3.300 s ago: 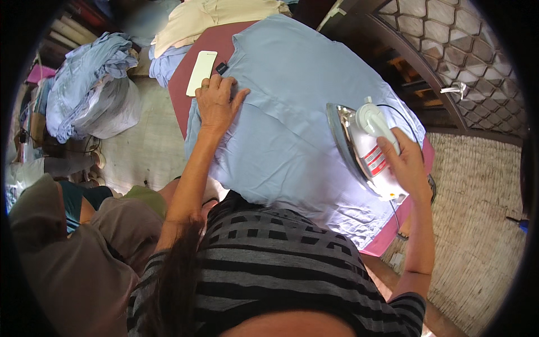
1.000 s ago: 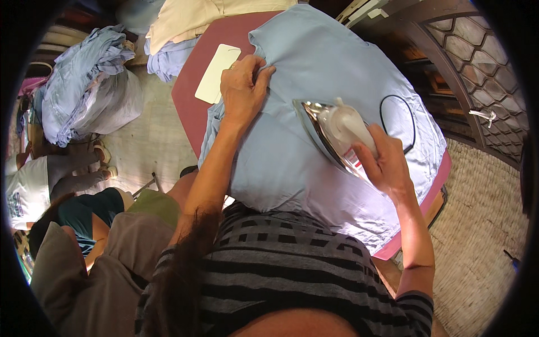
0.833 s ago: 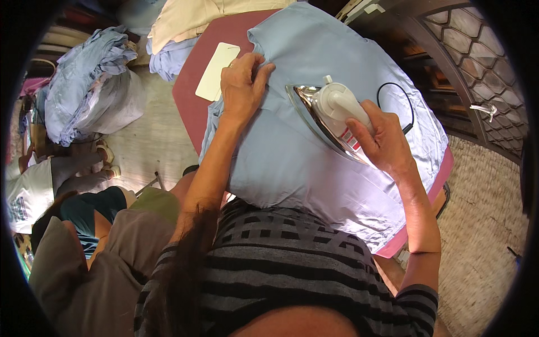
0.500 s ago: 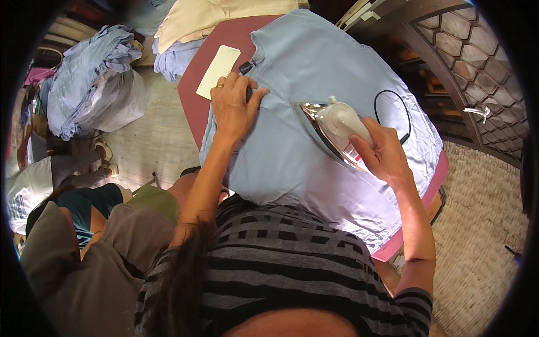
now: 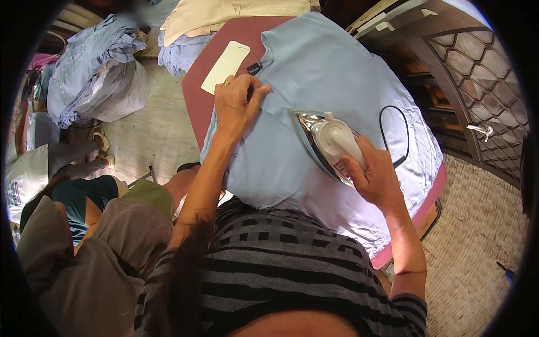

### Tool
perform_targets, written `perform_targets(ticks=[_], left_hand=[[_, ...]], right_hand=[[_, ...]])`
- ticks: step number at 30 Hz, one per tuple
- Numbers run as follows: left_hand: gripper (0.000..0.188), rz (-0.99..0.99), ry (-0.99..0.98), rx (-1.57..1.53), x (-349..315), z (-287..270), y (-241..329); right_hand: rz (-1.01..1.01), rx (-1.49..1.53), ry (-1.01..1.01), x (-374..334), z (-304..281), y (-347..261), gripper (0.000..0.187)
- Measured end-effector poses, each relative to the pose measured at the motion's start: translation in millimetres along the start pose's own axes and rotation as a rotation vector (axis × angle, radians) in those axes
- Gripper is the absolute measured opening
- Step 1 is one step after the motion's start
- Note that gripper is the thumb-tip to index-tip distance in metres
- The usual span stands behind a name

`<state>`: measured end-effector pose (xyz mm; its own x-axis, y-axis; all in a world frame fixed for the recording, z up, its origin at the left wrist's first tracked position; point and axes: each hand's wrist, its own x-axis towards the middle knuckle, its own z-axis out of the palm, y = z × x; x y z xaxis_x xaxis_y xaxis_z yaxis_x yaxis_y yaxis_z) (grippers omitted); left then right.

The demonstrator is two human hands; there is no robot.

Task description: The person irons a blue shirt on a pink ironing board, smoothing the fabric with their hands and pressing sections with an iron before folding the garment.

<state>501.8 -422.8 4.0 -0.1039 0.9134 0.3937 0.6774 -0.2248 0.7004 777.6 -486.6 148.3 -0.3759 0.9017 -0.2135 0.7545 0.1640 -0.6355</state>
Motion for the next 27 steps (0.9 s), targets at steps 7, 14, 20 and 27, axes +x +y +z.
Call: perform_targets(ticks=[7, 14, 20, 27], left_hand=[[0.027, -0.023, 0.001, -0.030, 3.0, 1.6, 3.3], [0.026, 0.047, 0.030, 0.053, 2.3, -2.1, 5.3], [0.026, 0.038, 0.017, 0.055, 2.5, 0.2, 3.7], [0.026, 0.036, 0.008, 0.076, 0.6, -0.5, 3.8]], right_hand=[[0.022, 0.071, 0.041, 5.0, 4.9, -10.3, 0.032], [0.048, 0.055, 0.043, -9.7, 4.7, -3.6, 0.030], [0.066, 0.048, 0.038, 2.8, 8.8, -10.9, 0.032], [0.046, 0.060, 0.100, -8.1, 13.5, -9.3, 0.032]])
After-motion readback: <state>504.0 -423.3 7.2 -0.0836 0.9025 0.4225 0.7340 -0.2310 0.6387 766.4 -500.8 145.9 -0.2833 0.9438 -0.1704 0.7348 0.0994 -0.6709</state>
